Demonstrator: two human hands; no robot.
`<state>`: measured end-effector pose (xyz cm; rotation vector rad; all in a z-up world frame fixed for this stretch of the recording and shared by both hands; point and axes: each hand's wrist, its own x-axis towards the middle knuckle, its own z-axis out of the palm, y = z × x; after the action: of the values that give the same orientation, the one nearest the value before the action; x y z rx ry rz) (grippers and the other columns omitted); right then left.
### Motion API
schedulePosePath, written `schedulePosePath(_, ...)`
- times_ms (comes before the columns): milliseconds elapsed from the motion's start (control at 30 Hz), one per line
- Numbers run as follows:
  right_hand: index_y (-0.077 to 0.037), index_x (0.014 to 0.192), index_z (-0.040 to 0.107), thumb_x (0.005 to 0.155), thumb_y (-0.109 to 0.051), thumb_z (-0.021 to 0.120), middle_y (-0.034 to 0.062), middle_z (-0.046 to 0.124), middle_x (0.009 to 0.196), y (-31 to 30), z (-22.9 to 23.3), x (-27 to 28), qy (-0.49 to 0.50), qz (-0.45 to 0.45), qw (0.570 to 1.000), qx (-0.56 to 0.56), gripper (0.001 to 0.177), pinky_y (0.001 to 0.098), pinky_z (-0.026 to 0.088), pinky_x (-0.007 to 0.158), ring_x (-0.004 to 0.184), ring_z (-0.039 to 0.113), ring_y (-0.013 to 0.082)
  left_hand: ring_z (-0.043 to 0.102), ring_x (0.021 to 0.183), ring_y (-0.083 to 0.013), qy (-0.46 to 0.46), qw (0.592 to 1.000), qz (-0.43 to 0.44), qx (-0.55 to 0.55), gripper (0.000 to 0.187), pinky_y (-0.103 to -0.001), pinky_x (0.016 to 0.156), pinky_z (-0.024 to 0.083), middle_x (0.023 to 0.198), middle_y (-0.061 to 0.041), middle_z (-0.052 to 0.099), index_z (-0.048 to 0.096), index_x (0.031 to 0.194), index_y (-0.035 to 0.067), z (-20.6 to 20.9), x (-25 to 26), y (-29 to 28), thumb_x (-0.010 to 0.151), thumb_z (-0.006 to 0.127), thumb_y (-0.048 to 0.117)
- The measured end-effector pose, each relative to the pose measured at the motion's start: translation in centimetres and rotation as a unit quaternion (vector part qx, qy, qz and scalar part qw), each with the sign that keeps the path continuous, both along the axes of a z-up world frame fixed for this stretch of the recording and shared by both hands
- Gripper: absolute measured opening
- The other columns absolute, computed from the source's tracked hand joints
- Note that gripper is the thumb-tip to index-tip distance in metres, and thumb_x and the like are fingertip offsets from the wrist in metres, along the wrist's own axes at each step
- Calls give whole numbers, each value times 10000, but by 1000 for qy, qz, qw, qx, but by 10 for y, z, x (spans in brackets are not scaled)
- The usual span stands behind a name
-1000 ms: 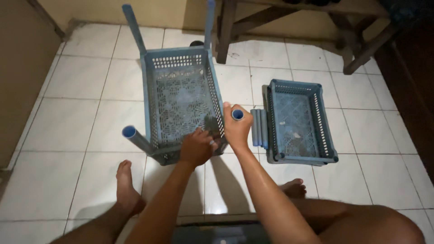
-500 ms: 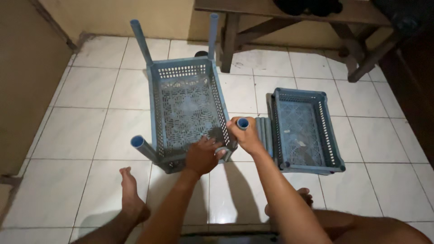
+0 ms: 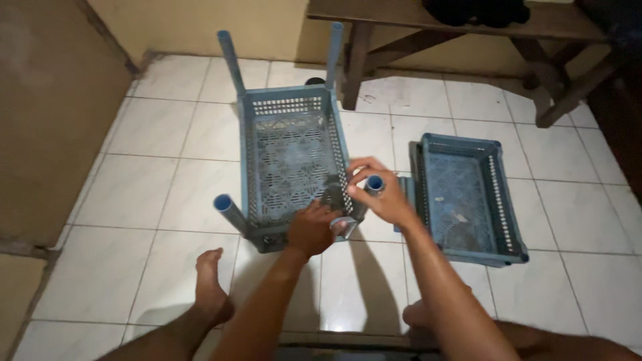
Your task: The person assembles a two-tier plastic basket stand by inserting blue cylindrical legs into the corners of two light-blue plastic baskets. They first attach legs to the bottom basket, then place the second basket on top and insert additional legs to complete the structure.
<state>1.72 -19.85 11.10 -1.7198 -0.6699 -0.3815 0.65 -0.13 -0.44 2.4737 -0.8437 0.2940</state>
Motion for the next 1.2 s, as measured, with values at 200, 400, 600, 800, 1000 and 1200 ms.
schedulePosePath(200, -18, 621, 591, 926, -137, 692, -11, 552, 581, -2, -22, 13, 218, -40, 973, 60, 343, 262, 372, 517, 562, 484, 68, 610, 1213, -385, 29, 999, 9, 35, 345, -542, 909, 501, 1196, -73, 721, 775, 1130, 215, 1, 2, -3, 925, 632, 453)
schedulePosePath(400, -4, 622, 516, 963, -119, 635, -36, 451, 543, 27, -31, 8, 102, -309, 944, 54, 379, 290, 323, 494, 532, 398, 60, 548, 1281, -401, 39, 997, 22, 59, 354, -557, 971, 465, 1277, -119, 687, 778, 1093, 191, -10, 4, -6, 938, 612, 462)
schedulePosePath(600, 10, 652, 464, 1002, -140, 653, -11, 387, 558, 54, -25, 8, 70, -436, 894, 79, 425, 311, 293, 518, 561, 343, 85, 537, 1367, -358, 63, 991, 30, 115, 347, -527, 1026, 462, 1302, -93, 689, 778, 1075, 182, -18, 7, -7, 949, 592, 446)
schedulePosePath(800, 2, 851, 577, 993, -227, 678, -2, 574, 826, 8, 7, 3, 112, -64, 990, 59, 289, 248, 397, 720, 805, 501, 77, 540, 1293, -396, 62, 996, 39, 44, 368, -564, 987, 440, 1310, -93, 676, 765, 1178, 235, -11, 4, -11, 933, 619, 469)
schedulePosePath(1000, -12, 763, 607, 958, -233, 680, -18, 556, 731, -7, -2, 18, 137, -27, 990, 16, 303, 252, 381, 620, 695, 480, 63, 563, 1274, -404, 53, 998, 19, 19, 397, -538, 960, 468, 1308, -84, 682, 736, 1236, 221, -4, 2, -11, 934, 620, 451)
schedulePosePath(1200, 9, 606, 467, 970, -160, 644, -15, 371, 536, 37, -25, 8, 126, -361, 921, 73, 439, 321, 281, 486, 539, 344, 77, 588, 1253, -383, 101, 991, 19, 86, 359, -513, 934, 510, 1219, -94, 698, 729, 1216, 211, 4, 3, -10, 955, 609, 427)
